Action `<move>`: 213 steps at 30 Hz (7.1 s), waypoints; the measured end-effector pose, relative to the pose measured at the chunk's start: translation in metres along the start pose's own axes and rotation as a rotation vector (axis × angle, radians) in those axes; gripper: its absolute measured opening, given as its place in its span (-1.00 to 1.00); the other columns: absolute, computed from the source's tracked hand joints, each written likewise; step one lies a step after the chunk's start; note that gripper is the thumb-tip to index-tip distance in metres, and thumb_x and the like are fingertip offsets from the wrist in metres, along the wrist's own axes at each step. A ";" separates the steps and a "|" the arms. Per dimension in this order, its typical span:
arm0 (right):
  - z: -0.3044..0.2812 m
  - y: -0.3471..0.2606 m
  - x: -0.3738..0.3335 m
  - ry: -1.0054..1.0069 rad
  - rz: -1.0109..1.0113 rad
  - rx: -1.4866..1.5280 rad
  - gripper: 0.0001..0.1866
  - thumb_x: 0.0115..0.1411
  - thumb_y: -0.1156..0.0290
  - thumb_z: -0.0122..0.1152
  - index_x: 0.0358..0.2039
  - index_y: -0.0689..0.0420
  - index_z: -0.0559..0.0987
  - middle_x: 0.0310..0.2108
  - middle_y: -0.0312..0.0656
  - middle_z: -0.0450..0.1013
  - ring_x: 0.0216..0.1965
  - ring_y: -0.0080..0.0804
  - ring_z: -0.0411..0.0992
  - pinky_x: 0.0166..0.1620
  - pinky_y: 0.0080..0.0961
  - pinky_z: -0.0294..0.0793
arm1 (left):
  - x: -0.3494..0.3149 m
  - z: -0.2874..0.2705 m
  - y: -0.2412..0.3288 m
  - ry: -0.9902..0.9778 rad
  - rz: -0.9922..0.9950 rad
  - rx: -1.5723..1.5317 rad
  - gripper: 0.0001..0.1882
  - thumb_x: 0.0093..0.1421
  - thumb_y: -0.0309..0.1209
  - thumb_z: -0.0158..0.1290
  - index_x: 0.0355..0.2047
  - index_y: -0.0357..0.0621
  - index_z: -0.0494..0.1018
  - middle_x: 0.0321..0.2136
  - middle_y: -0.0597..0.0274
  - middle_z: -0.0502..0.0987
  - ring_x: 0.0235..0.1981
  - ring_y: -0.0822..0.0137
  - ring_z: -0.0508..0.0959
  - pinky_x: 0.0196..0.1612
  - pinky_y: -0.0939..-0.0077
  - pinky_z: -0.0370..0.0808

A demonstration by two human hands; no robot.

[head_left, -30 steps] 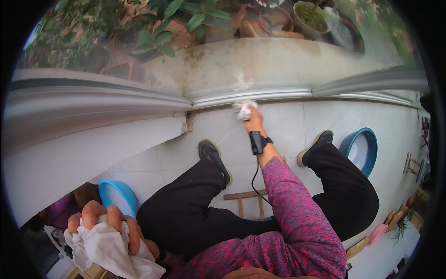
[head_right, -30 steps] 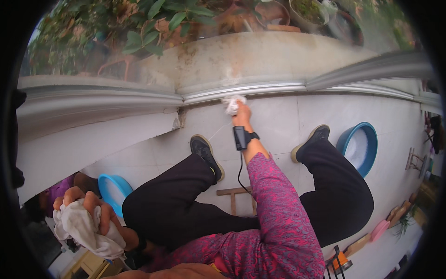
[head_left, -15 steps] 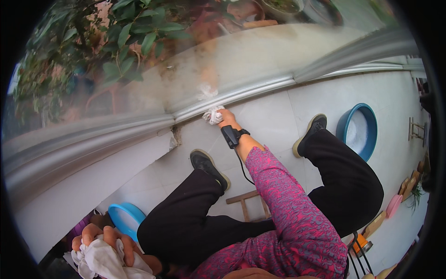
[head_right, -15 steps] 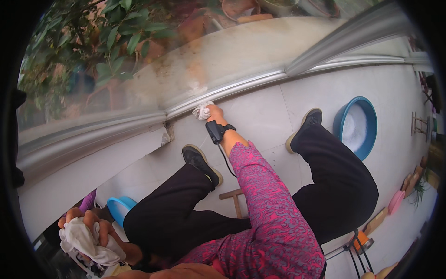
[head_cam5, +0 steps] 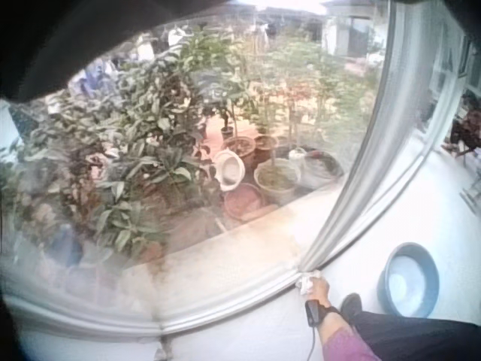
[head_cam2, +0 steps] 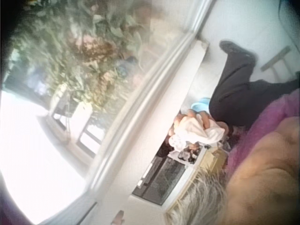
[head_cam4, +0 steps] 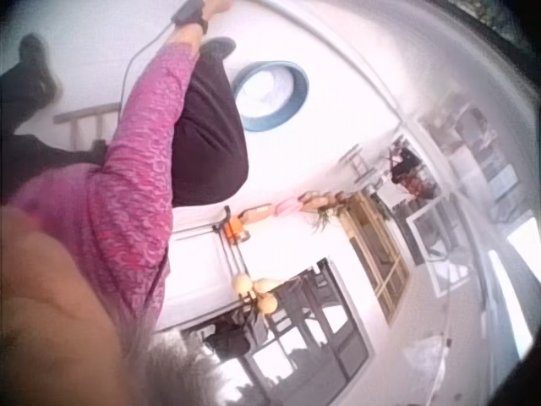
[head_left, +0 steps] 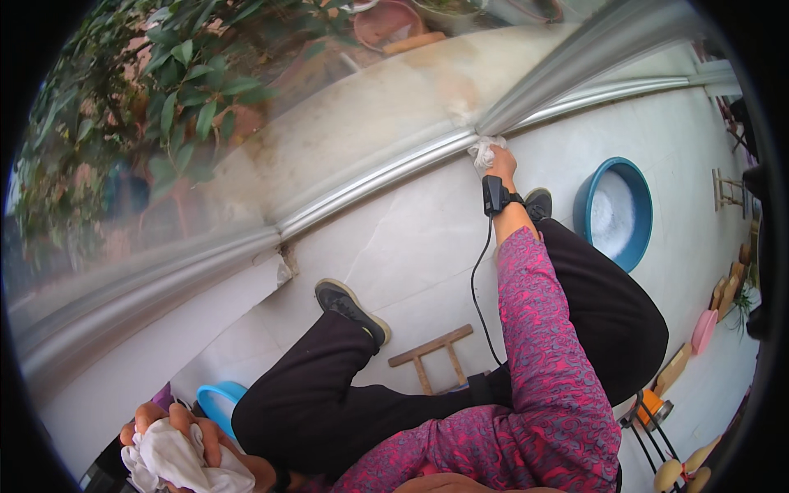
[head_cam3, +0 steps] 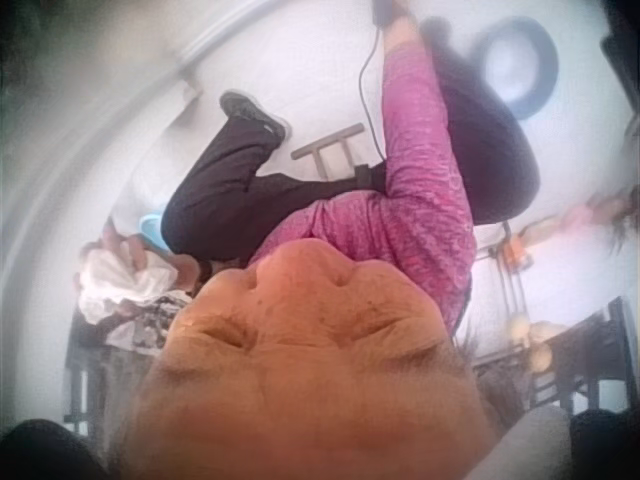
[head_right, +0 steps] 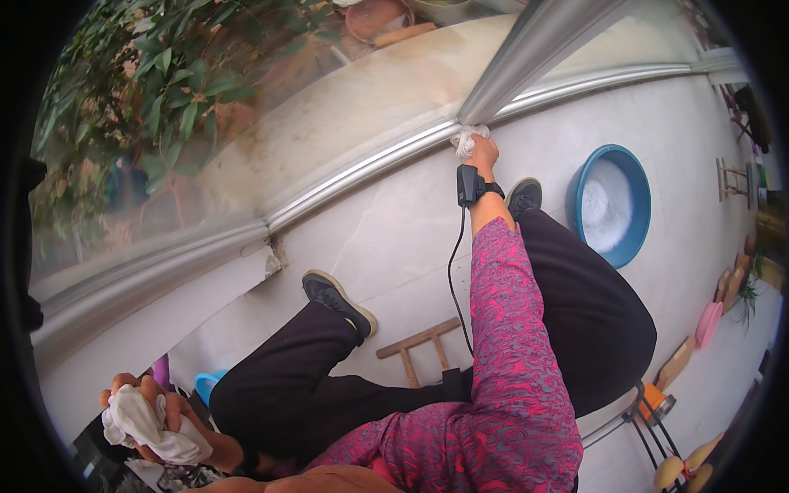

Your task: The person wipes a large glass window with a white cloth, moving from the upper panes down to the frame and sill. They repeatedly wipe different sections of the glass and the metal frame, occasionally adjusting the cloth in their hands.

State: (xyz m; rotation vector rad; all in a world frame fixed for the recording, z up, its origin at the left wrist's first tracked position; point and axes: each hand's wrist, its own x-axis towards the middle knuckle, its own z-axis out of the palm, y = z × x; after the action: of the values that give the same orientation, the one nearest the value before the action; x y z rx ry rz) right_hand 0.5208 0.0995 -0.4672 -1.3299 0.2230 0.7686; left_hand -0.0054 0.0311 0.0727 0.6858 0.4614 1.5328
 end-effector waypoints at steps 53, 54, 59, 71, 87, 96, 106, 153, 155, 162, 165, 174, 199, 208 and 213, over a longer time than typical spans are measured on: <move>0.182 -0.118 -0.269 0.050 -1.131 -0.266 -0.19 0.08 0.81 -0.24 0.40 0.15 0.07 0.39 0.17 -0.13 0.41 0.17 -0.10 0.38 -0.15 -0.01 | -0.003 -0.029 -0.013 -0.044 0.058 0.192 -0.25 0.25 -0.47 -0.05 0.40 -0.17 -0.08 0.32 -0.16 0.11 0.35 -0.09 0.14 0.34 -0.03 0.19; 0.177 -0.120 -0.263 0.120 -0.880 -0.281 -0.19 0.07 0.81 -0.25 0.40 0.18 0.07 0.41 0.18 -0.16 0.42 0.15 -0.11 0.38 -0.17 -0.01 | -0.002 -0.029 -0.012 -0.104 0.061 0.196 -0.25 0.24 -0.47 -0.05 0.40 -0.17 -0.08 0.33 -0.16 0.11 0.35 -0.10 0.14 0.34 -0.03 0.18; 0.200 -0.146 -0.329 -0.100 -1.163 -0.223 -0.29 0.19 0.73 -0.16 0.39 0.15 0.13 0.43 0.09 -0.14 0.44 0.08 -0.13 0.38 -0.16 0.01 | 0.004 -0.025 -0.017 -0.077 0.008 0.167 -0.25 0.24 -0.49 -0.05 0.41 -0.13 -0.07 0.34 -0.14 0.09 0.37 -0.08 0.12 0.34 -0.05 0.17; 0.174 -0.107 -0.247 -0.062 -1.279 -0.317 -0.39 0.35 0.57 -0.12 0.40 0.18 0.09 0.40 0.17 -0.12 0.40 0.16 -0.05 0.34 -0.16 0.07 | 0.011 -0.023 0.004 -0.191 -0.169 0.390 -0.22 0.27 -0.46 -0.05 0.43 -0.01 -0.15 0.37 -0.06 0.03 0.32 -0.12 0.20 0.22 -0.15 0.33; 0.139 -0.080 -0.267 -0.091 -0.756 -0.201 -0.46 0.27 0.50 0.13 0.25 0.31 0.32 0.22 0.09 0.21 0.18 -0.02 0.30 0.19 -0.25 0.33 | 0.018 -0.021 -0.013 -0.127 -0.173 0.283 -0.22 0.27 -0.47 -0.03 0.43 0.07 -0.12 0.39 0.02 -0.01 0.32 -0.15 0.20 0.16 -0.21 0.39; 0.144 -0.059 -0.225 0.071 -0.810 -0.107 -0.59 0.30 0.54 0.08 0.17 0.28 0.42 0.15 -0.04 0.30 0.07 -0.14 0.39 0.09 -0.34 0.42 | 0.012 -0.017 -0.011 -0.023 -0.132 0.329 -0.20 0.27 -0.45 -0.01 0.43 0.07 -0.13 0.37 -0.03 0.03 0.27 -0.13 0.27 0.12 -0.16 0.41; 0.085 0.012 -0.098 0.284 -0.465 -0.521 -0.59 0.10 0.60 0.16 0.02 0.22 0.53 -0.01 0.01 0.43 -0.02 0.01 0.43 0.06 -0.24 0.39 | 0.018 -0.020 -0.011 -0.132 -0.186 0.312 -0.20 0.24 -0.53 0.04 0.40 0.01 -0.11 0.38 -0.04 -0.09 0.34 -0.10 0.17 0.19 -0.23 0.40; 0.198 -0.136 -0.366 -0.383 -1.010 -0.077 -0.45 0.13 0.56 0.32 0.12 0.23 0.32 -0.02 -0.17 0.22 -0.02 -0.44 0.30 -0.02 -0.50 0.41 | 0.006 -0.005 -0.019 -0.013 -0.077 0.329 -0.20 0.21 -0.45 0.07 0.39 -0.02 -0.07 0.36 -0.06 0.02 0.25 -0.22 0.29 0.02 -0.07 0.51; 0.199 -0.139 -0.360 -0.401 -1.121 -0.035 -0.43 0.11 0.55 0.34 0.11 0.23 0.32 0.02 -0.09 0.22 0.02 -0.33 0.30 0.02 -0.46 0.41 | 0.004 -0.004 -0.019 0.031 -0.059 0.351 -0.20 0.22 -0.44 0.06 0.39 -0.02 -0.09 0.36 -0.07 0.02 0.24 -0.22 0.30 0.05 -0.12 0.52; 0.152 -0.032 -0.263 -0.134 -0.888 -0.152 -0.49 0.07 0.57 0.26 0.05 0.20 0.34 -0.04 -0.03 0.31 -0.02 -0.14 0.34 0.08 -0.27 0.35 | 0.016 -0.014 -0.013 -0.195 -0.114 0.357 -0.19 0.19 -0.46 0.09 0.38 -0.06 -0.06 0.33 -0.05 0.03 0.19 -0.17 0.32 -0.24 0.19 0.49; 0.126 0.019 -0.201 0.051 -0.552 -0.224 -0.54 0.10 0.59 0.24 0.01 0.20 0.34 -0.14 -0.15 0.40 -0.13 -0.38 0.43 -0.02 -0.45 0.44 | 0.021 -0.013 -0.014 -0.241 -0.131 0.341 -0.20 0.12 -0.49 0.16 0.32 -0.12 0.02 0.20 0.04 0.10 -0.01 0.00 0.38 -0.43 0.37 0.40; 0.110 0.001 -0.144 0.135 -0.051 -0.061 -0.62 0.00 0.58 0.31 -0.14 0.21 0.44 -0.18 -0.16 0.45 -0.19 -0.36 0.45 -0.10 -0.44 0.47 | 0.026 0.002 -0.023 -0.058 -0.122 0.373 -0.26 -0.02 -0.52 0.26 0.15 -0.12 0.16 0.01 0.17 0.14 -0.22 0.16 0.34 -0.54 0.46 0.37; 0.094 -0.026 -0.145 0.000 -0.218 -0.052 -0.72 0.21 0.57 0.20 -0.04 0.24 0.52 -0.17 -0.28 0.50 -0.17 -0.54 0.44 -0.12 -0.56 0.46 | 0.023 -0.001 -0.015 -0.068 -0.186 0.434 -0.14 0.03 -0.52 0.27 0.30 -0.09 0.07 0.14 0.09 0.13 -0.03 0.08 0.35 -0.35 0.26 0.53; 0.122 -0.087 -0.343 -0.765 0.081 0.121 -0.52 0.20 0.51 0.24 0.12 0.23 0.36 -0.08 -0.25 0.43 -0.09 -0.57 0.39 0.03 -0.57 0.42 | 0.003 0.002 -0.050 -0.067 -0.067 0.744 -0.25 -0.12 -0.19 0.26 0.08 -0.28 0.35 -0.02 -0.11 0.42 0.03 0.10 0.43 0.16 0.20 0.36; 0.116 -0.156 -0.402 -0.966 -0.235 -0.059 -0.55 0.24 0.56 0.17 0.14 0.21 0.34 -0.10 -0.31 0.42 -0.09 -0.63 0.39 0.01 -0.62 0.41 | -0.007 0.016 -0.064 -0.455 -0.310 0.768 -0.34 -0.15 -0.41 0.20 0.06 -0.25 0.42 0.22 -0.15 0.29 0.12 0.18 0.42 0.16 0.33 0.35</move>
State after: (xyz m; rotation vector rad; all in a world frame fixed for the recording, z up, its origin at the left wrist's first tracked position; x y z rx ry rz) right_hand 0.2881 0.0503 -0.0899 -0.8882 -0.7131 1.1266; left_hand 0.0531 0.0278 0.0410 1.4414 0.7701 0.8372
